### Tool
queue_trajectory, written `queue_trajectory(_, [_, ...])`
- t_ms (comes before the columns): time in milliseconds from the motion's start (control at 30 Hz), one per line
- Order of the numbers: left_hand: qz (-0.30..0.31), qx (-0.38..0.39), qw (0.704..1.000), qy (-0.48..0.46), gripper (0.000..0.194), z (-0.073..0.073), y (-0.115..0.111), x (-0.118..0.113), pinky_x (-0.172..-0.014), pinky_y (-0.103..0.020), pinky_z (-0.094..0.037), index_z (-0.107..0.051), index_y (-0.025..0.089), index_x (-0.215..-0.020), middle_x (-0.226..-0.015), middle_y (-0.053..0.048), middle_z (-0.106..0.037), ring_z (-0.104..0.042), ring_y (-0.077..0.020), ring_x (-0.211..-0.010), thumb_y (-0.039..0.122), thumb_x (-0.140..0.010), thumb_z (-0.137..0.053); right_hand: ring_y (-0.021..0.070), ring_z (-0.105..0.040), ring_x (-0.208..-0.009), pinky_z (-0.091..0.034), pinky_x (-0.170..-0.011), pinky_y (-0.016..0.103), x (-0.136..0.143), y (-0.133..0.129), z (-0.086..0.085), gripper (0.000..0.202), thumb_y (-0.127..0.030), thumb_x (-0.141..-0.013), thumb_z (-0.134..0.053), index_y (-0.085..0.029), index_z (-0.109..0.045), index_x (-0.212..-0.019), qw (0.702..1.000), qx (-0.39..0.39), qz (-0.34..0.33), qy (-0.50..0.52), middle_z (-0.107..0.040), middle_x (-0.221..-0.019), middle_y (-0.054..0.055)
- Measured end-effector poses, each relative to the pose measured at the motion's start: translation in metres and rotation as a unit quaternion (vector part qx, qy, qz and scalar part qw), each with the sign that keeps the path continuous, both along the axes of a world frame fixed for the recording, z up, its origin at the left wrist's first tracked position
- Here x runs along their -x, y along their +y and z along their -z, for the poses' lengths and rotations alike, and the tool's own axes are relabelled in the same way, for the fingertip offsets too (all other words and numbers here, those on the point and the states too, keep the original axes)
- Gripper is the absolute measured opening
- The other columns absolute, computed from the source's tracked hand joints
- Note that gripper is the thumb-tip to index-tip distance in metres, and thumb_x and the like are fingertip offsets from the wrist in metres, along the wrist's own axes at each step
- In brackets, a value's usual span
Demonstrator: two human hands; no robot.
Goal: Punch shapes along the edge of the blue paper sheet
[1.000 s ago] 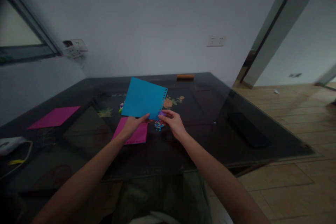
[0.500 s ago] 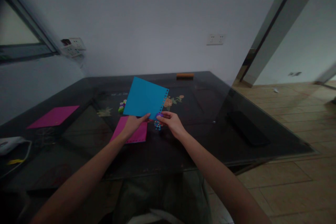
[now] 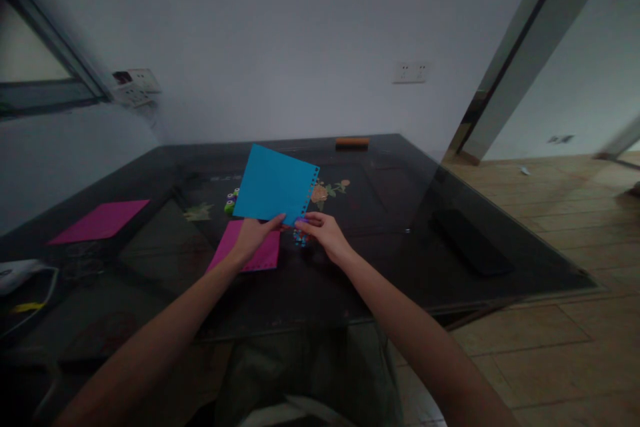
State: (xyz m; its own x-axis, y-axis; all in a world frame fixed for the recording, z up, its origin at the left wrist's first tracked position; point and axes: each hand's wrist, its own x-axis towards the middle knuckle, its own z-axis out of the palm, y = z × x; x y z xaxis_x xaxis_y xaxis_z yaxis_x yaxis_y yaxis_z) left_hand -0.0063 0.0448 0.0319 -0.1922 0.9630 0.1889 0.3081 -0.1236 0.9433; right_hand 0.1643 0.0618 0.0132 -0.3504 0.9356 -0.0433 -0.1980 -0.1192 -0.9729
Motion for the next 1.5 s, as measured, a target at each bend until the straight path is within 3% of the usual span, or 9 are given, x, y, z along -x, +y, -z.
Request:
queue_trajectory(200, [-0.007,-0.004,1.0,0.02,0.024,0.009,0.005,0.005,-0.08,-0.037,-0.05,-0.065,0.012,-0.078,-0.084,-0.013,-0.071,-0.065,-0.0261,-0.09,0.034,-0.068,-0.065,0.0134,-0.058,-0.067,-0.045,-0.065,0.028,0.001,-0.001,-0.001,0.038,-0.038,-0.059,-0.077,-0.016,-0.064,-0.088,1.0,-0.006,-0.01,-0.003,-0.065,-0.079,0.004])
queue_trajectory(333, [-0.006,-0.013,1.0,0.018,0.029,0.012,0.007,0.006,-0.08,-0.036,-0.051,-0.064,0.012,-0.085,-0.094,-0.014,-0.07,-0.066,-0.0244,-0.087,0.036,-0.069,-0.065,0.0128,-0.058,-0.066,-0.045,-0.062,0.026,0.001,-0.002,-0.001,0.038,-0.038,-0.059,-0.077,-0.015,-0.065,-0.087,1.0,-0.006,-0.012,-0.009,-0.066,-0.078,0.005])
queue_trajectory(467, [-0.008,-0.02,0.999,0.029,0.031,0.008,0.005,0.004,-0.082,-0.034,-0.05,-0.063,0.012,-0.091,-0.099,-0.013,-0.069,-0.066,-0.0226,-0.087,0.034,-0.07,-0.064,0.0125,-0.058,-0.066,-0.044,-0.059,0.025,0.002,-0.002,-0.001,0.036,-0.037,-0.059,-0.077,-0.017,-0.065,-0.086,1.0,-0.007,-0.013,-0.006,-0.066,-0.079,0.004])
queue_trajectory(733, [-0.008,0.006,1.0,0.018,0.017,0.0,0.0,0.0,-0.075,-0.031,-0.052,-0.064,0.014,-0.08,-0.091,-0.011,-0.071,-0.067,-0.0221,-0.078,0.029,-0.071,-0.064,0.0122,-0.059,-0.065,-0.044,-0.057,0.024,0.002,-0.001,0.002,0.036,-0.035,-0.059,-0.077,-0.016,-0.064,-0.087,1.0,-0.004,-0.013,0.001,-0.067,-0.08,0.004])
queue_trajectory(1033, [-0.016,0.02,1.0,0.011,0.012,-0.01,-0.005,-0.004,-0.075,-0.034,-0.053,-0.065,0.014,-0.08,-0.083,-0.011,-0.072,-0.067,-0.0238,-0.076,0.023,-0.072,-0.064,0.0123,-0.06,-0.066,-0.044,-0.057,0.023,0.003,-0.001,0.005,0.037,-0.033,-0.058,-0.078,-0.016,-0.064,-0.088,1.0,-0.002,-0.019,0.0,-0.067,-0.08,0.004])
queue_trajectory(1500, [-0.03,0.001,0.999,0.022,0.021,-0.004,-0.002,0.001,-0.074,-0.033,-0.053,-0.066,0.013,-0.085,-0.085,-0.012,-0.072,-0.067,-0.024,-0.08,0.029,-0.072,-0.064,0.013,-0.061,-0.067,-0.047,-0.057,0.024,0.003,-0.006,0.001,0.037,-0.031,-0.058,-0.078,-0.017,-0.063,-0.089,1.0,0.008,-0.017,-0.008,-0.068,-0.081,0.005])
